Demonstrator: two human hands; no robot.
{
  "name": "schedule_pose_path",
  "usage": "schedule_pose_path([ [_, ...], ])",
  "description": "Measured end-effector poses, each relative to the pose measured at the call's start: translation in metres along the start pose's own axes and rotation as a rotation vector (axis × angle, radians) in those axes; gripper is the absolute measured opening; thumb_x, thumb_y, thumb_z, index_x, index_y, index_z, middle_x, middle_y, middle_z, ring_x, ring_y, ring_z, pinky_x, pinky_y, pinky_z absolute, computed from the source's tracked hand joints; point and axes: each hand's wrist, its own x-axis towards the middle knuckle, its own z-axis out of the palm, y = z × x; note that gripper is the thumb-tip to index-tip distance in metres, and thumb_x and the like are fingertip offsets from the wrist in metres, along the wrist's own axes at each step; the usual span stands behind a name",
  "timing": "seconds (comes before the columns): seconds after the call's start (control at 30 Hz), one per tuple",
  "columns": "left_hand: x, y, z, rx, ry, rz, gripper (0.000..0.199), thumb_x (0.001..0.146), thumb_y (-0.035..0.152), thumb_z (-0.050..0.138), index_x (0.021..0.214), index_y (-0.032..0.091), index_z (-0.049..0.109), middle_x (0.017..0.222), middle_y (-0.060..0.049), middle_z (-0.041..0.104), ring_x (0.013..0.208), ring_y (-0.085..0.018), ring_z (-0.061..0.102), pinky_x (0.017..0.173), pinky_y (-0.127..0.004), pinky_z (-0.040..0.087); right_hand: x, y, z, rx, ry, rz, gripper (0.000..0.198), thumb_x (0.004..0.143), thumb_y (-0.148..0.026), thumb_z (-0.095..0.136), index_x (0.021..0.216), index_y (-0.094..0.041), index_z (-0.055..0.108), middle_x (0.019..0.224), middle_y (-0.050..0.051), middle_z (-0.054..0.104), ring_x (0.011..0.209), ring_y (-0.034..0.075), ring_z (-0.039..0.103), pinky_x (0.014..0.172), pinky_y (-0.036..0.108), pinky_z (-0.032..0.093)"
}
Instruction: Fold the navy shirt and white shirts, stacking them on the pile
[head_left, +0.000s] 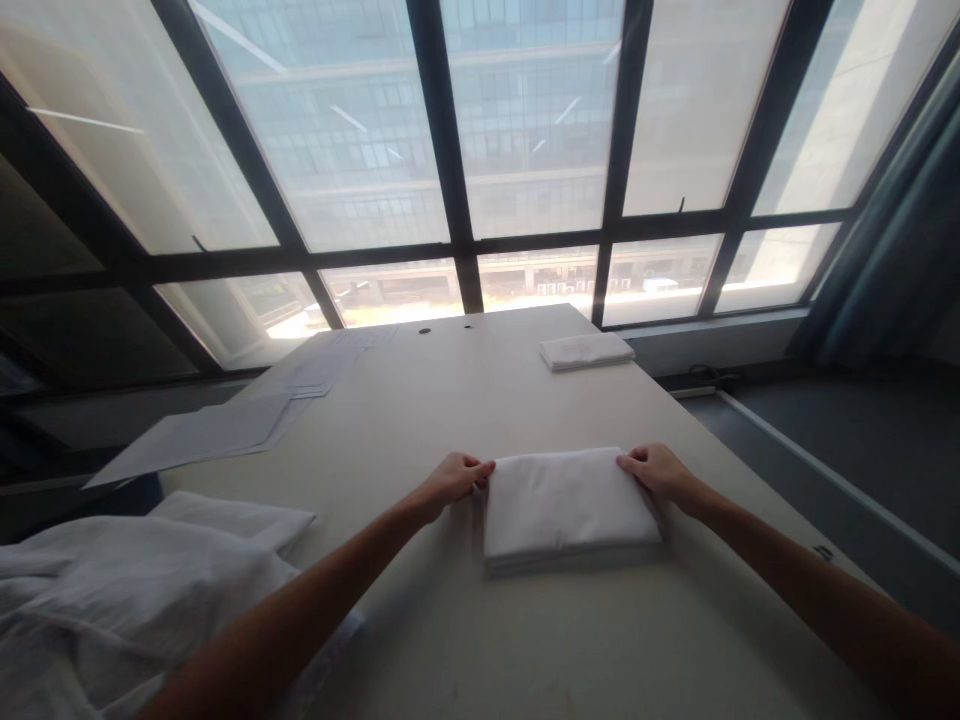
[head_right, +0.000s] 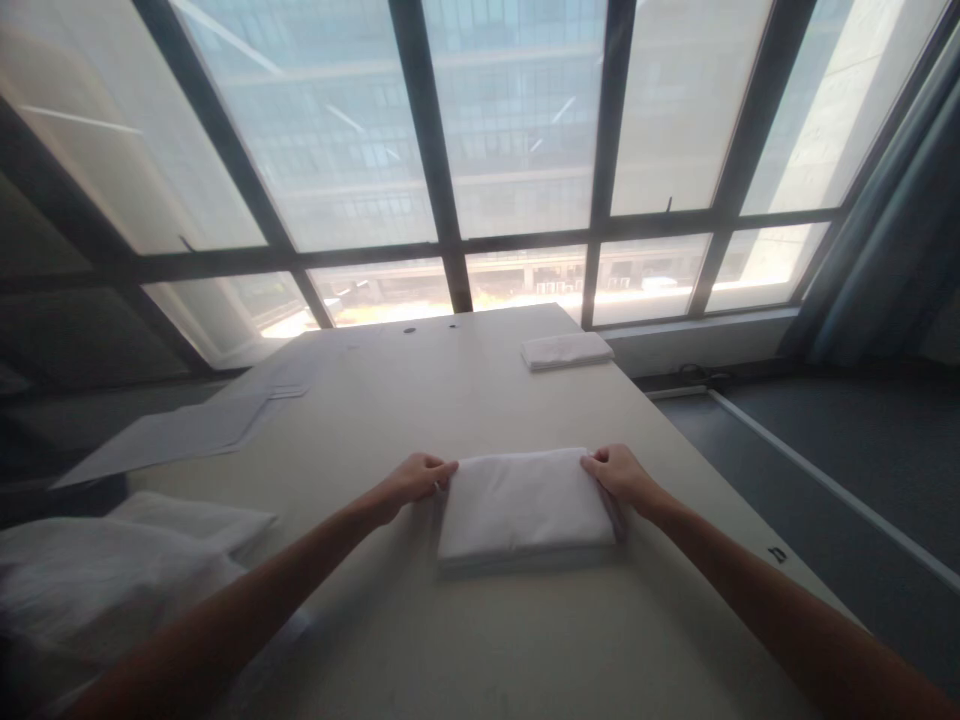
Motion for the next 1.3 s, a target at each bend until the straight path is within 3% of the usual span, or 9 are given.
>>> schedule_pose_path([
  [0.33, -0.011, -0.002, 0.011, -0.301, 0.066, -0.073, 0.048, 0.059, 0.057, 0.083, 0.071, 0.014, 0.067, 0.056, 0.006, 0.045, 0.051, -0.008, 0.032, 0.049, -0.023, 0.021, -0.008, -0.012, -0.005, 0.085, 0.022, -0.044, 0.036, 0.078, -0.049, 0.053, 0.073, -0.016, 0.066, 0.074, 0.006, 0.067, 0.069, 0.019, 0.056, 0.061, 0.028, 0.039],
  [0.43, -0.013, -0.005, 0.013, -0.270, 0.082, -0.046, 0.048, 0.062, 0.059, 0.080, 0.071, 0.014, 0.065, 0.054, 0.007, 0.041, 0.049, -0.008, 0.030, 0.049, -0.023, 0.019, -0.006, -0.014, -0.001, 0.143, 0.086, -0.035, 0.034, 0.076, -0.049, 0.054, 0.074, -0.017, 0.064, 0.073, 0.006, 0.067, 0.069, 0.019, 0.057, 0.061, 0.028, 0.040],
  [0.6, -0.021, -0.015, 0.009, -0.135, -0.032, 0.053, 0.058, 0.072, 0.073, 0.064, 0.065, 0.016, 0.061, 0.052, 0.005, 0.046, 0.048, -0.009, 0.034, 0.049, -0.023, 0.023, -0.010, -0.013, -0.002, 0.255, 0.154, 0.018, 0.035, 0.076, -0.050, 0.057, 0.088, -0.018, 0.061, 0.071, 0.006, 0.069, 0.062, 0.019, 0.058, 0.056, 0.027, 0.040],
  [0.77, -0.051, -0.023, 0.009, 0.041, -0.177, 0.084, 0.047, 0.078, 0.061, 0.064, 0.073, 0.014, 0.069, 0.056, 0.002, 0.057, 0.051, -0.011, 0.044, 0.051, -0.024, 0.031, -0.040, -0.010, -0.017, 0.271, 0.027, 0.039, 0.047, 0.079, -0.053, 0.058, 0.108, -0.017, 0.061, 0.069, 0.004, 0.069, 0.059, 0.019, 0.059, 0.052, 0.027, 0.039],
  [0.93, -0.079, -0.018, 0.026, 0.078, -0.288, 0.145, 0.034, 0.076, 0.048, 0.069, 0.069, 0.015, 0.068, 0.060, 0.000, 0.061, 0.059, -0.014, 0.052, 0.056, -0.024, 0.034, -0.071, -0.003, -0.020, 0.299, -0.124, -0.094, 0.067, 0.081, -0.049, 0.063, 0.137, -0.015, 0.049, 0.077, 0.002, 0.070, 0.067, 0.020, 0.062, 0.061, 0.030, 0.045],
  [1.13, -0.085, -0.027, 0.049, 0.262, -0.066, 0.254, 0.019, 0.068, 0.031, 0.072, 0.067, 0.017, 0.059, 0.062, 0.005, 0.053, 0.061, -0.013, 0.048, 0.056, -0.023, 0.028, -0.073, -0.004, -0.006, 0.368, -0.128, -0.191, 0.071, 0.085, -0.048, 0.060, 0.145, -0.015, 0.041, 0.082, 0.001, 0.068, 0.068, 0.017, 0.057, 0.063, 0.029, 0.043],
  [1.3, -0.073, -0.033, 0.023, 0.368, 0.165, 0.330, 0.014, 0.074, 0.025, 0.060, 0.064, 0.017, 0.054, 0.061, 0.005, 0.048, 0.061, -0.013, 0.045, 0.057, -0.024, 0.026, -0.064, -0.020, 0.024, 0.429, -0.112, -0.257, 0.066, 0.087, -0.044, 0.059, 0.144, -0.016, 0.041, 0.075, -0.003, 0.060, 0.061, 0.014, 0.048, 0.058, 0.026, 0.038],
])
